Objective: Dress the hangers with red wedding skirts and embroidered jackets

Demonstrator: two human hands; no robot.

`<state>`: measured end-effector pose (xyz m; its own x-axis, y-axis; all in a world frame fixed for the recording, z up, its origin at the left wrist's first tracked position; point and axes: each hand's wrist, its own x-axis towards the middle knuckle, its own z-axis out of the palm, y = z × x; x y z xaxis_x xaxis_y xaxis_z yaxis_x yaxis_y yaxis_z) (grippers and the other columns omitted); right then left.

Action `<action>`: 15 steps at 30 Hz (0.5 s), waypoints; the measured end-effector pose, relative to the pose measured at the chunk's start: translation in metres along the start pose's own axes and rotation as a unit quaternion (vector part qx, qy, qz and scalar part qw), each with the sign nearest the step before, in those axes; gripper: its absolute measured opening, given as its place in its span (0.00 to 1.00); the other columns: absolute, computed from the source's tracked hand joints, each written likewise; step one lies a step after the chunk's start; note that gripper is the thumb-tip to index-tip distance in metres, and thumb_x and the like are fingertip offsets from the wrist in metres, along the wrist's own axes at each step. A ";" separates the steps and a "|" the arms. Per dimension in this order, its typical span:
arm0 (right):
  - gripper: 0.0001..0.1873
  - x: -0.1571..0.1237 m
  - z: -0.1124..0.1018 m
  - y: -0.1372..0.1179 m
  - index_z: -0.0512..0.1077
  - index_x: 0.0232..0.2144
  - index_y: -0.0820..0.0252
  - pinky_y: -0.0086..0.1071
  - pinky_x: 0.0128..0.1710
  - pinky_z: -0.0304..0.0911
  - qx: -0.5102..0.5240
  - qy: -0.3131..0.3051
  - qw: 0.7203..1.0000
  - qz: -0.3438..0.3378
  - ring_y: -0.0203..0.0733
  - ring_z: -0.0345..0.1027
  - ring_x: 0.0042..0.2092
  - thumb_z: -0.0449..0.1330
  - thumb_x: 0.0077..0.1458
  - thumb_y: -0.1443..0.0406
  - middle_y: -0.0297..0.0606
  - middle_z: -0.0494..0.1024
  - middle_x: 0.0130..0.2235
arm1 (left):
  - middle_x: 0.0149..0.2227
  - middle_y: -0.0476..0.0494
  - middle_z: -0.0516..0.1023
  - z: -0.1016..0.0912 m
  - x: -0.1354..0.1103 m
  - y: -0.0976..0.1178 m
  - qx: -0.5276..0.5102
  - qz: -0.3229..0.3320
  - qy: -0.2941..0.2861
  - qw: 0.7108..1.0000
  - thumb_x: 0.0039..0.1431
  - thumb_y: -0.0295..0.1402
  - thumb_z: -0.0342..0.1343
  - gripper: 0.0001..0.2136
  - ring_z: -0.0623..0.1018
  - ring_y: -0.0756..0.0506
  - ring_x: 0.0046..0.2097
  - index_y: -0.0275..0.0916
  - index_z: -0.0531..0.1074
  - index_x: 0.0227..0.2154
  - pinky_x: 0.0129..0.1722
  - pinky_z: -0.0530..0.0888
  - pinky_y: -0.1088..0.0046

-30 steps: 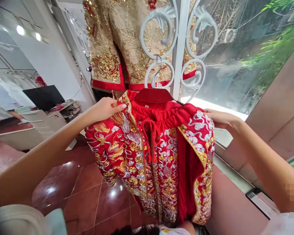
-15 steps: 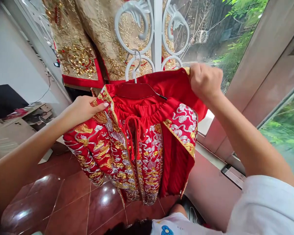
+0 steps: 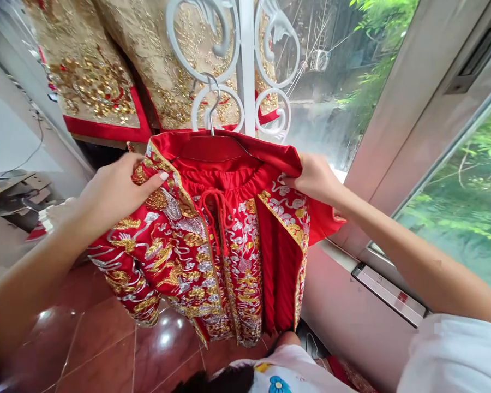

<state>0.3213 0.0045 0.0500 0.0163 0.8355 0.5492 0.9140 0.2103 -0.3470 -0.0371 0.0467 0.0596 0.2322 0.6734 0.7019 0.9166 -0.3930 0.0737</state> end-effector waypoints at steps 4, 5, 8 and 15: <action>0.15 0.008 0.011 0.001 0.73 0.31 0.65 0.36 0.33 0.63 0.088 0.021 0.996 0.013 0.50 0.69 0.35 0.64 0.37 0.64 0.35 0.75 0.30 | 0.54 0.31 0.68 0.018 -0.014 0.065 0.084 0.236 0.199 0.948 0.56 0.50 0.49 0.28 0.66 0.32 0.55 0.34 0.64 0.53 0.55 0.61 0.52; 0.17 0.009 0.011 0.002 0.73 0.32 0.65 0.37 0.34 0.64 0.121 0.016 0.993 0.007 0.50 0.69 0.37 0.64 0.36 0.62 0.36 0.75 0.31 | 0.52 0.32 0.70 0.027 -0.016 0.087 0.090 0.327 0.182 0.923 0.58 0.48 0.48 0.25 0.67 0.33 0.53 0.35 0.66 0.51 0.55 0.61 0.52; 0.24 0.007 0.003 0.009 0.73 0.38 0.63 0.38 0.39 0.66 0.216 -0.021 0.976 -0.011 0.50 0.69 0.42 0.66 0.35 0.59 0.37 0.77 0.37 | 0.54 0.34 0.69 0.066 -0.013 0.147 0.052 0.439 0.074 0.894 0.61 0.41 0.46 0.20 0.66 0.37 0.56 0.34 0.67 0.51 0.58 0.59 0.57; 0.20 -0.028 0.010 0.065 0.72 0.32 0.62 0.36 0.34 0.65 0.202 0.014 0.976 0.077 0.44 0.68 0.36 0.62 0.42 0.52 0.38 0.75 0.32 | 0.63 0.34 0.58 0.121 0.013 0.184 -0.014 0.406 0.008 0.914 0.59 0.39 0.52 0.29 0.57 0.34 0.62 0.36 0.56 0.61 0.63 0.50 0.50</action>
<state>0.3760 0.0002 0.0046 0.1575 0.8597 0.4860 0.6659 0.2710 -0.6951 0.1738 0.0586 -0.0038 0.8275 0.1431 0.5429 0.4345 -0.7757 -0.4578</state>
